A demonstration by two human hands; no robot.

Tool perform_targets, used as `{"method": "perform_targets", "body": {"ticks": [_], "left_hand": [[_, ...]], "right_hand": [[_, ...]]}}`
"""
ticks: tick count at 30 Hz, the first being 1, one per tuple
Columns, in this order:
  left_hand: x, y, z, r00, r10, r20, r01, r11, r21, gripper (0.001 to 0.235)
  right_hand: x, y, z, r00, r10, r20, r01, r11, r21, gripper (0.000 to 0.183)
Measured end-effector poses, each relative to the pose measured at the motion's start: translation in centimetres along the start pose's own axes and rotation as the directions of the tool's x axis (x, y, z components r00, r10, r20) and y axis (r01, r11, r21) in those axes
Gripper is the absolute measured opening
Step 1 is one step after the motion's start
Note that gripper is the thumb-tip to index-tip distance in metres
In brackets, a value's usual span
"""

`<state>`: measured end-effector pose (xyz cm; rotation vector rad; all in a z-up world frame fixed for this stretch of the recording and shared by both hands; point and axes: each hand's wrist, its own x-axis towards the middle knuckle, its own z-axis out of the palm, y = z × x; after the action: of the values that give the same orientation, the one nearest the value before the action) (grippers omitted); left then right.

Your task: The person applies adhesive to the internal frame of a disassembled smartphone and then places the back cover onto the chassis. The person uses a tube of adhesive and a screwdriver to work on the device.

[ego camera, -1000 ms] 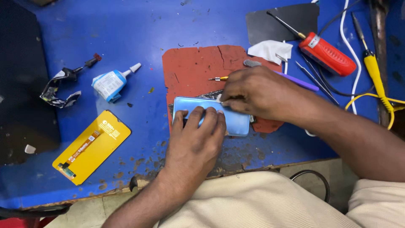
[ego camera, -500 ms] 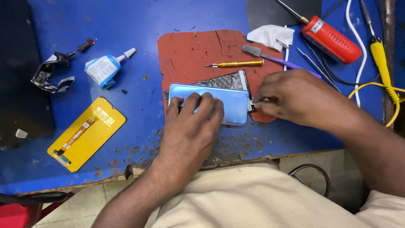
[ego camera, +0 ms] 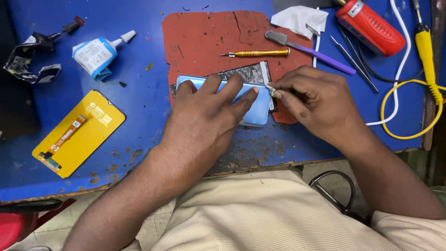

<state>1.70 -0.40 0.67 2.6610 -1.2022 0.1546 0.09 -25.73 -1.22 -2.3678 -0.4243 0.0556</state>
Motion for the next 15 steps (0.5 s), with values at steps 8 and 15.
{"method": "perform_targets", "body": {"ticks": [8,15], "left_hand": [[0.1,-0.1,0.0,1.0,0.003,0.007,-0.003,1.0,-0.019,0.053],[0.1,-0.3,0.3,1.0,0.0,-0.004,0.0,0.999,-0.05,0.049]], "right_hand": [[-0.1,0.1,0.2,1.0,-0.004,-0.004,0.004,1.0,0.002,0.013],[-2.8,-1.6,1.7,0.994,-0.109,-0.031,0.107,0.993,-0.05,0.019]]}}
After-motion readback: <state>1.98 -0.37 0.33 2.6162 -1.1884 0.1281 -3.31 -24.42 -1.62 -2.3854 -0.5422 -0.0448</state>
